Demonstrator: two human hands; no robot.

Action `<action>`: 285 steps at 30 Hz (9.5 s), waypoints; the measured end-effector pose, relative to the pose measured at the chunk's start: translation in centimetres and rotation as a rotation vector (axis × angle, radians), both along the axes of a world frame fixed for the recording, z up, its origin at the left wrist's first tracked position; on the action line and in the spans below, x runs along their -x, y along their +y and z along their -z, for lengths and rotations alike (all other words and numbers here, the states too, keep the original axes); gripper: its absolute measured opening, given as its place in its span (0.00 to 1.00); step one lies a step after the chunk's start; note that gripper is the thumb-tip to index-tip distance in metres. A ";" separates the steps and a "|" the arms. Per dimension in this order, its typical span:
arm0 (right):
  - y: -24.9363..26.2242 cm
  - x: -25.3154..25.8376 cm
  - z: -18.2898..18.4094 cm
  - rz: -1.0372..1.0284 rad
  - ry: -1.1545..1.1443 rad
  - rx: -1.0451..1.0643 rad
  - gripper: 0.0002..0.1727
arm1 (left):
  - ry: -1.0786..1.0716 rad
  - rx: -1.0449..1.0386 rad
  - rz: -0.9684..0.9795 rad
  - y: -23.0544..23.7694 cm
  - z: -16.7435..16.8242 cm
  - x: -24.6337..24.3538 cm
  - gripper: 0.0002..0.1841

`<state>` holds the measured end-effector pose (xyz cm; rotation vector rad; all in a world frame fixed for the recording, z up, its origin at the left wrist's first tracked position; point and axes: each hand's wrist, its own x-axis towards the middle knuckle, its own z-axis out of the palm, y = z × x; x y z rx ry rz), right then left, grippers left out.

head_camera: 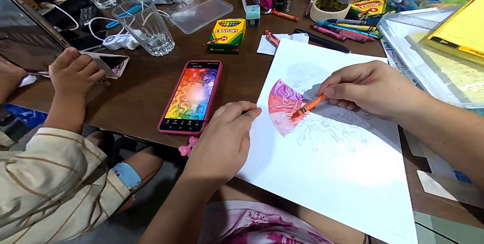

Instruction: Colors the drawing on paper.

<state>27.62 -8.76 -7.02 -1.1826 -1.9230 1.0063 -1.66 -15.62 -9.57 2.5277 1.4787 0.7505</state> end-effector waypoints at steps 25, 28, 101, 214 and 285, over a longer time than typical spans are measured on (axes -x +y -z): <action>0.0 0.0 0.0 0.028 0.025 0.017 0.11 | -0.003 0.009 0.003 0.0 -0.1 0.0 0.22; 0.0 0.0 0.1 0.008 0.019 -0.006 0.12 | -0.004 0.008 0.003 0.0 -0.1 0.0 0.22; -0.1 0.2 -0.2 0.009 -0.060 -0.036 0.11 | -0.008 0.014 -0.001 0.0 -0.2 -0.1 0.21; -9.6 -0.6 1.5 0.268 0.021 -0.201 0.09 | -0.035 -0.023 -0.062 -1.3 1.0 -0.8 0.20; -9.4 0.1 1.4 0.263 -0.046 -0.250 0.08 | -0.027 -0.036 -0.063 -1.3 1.0 -0.8 0.20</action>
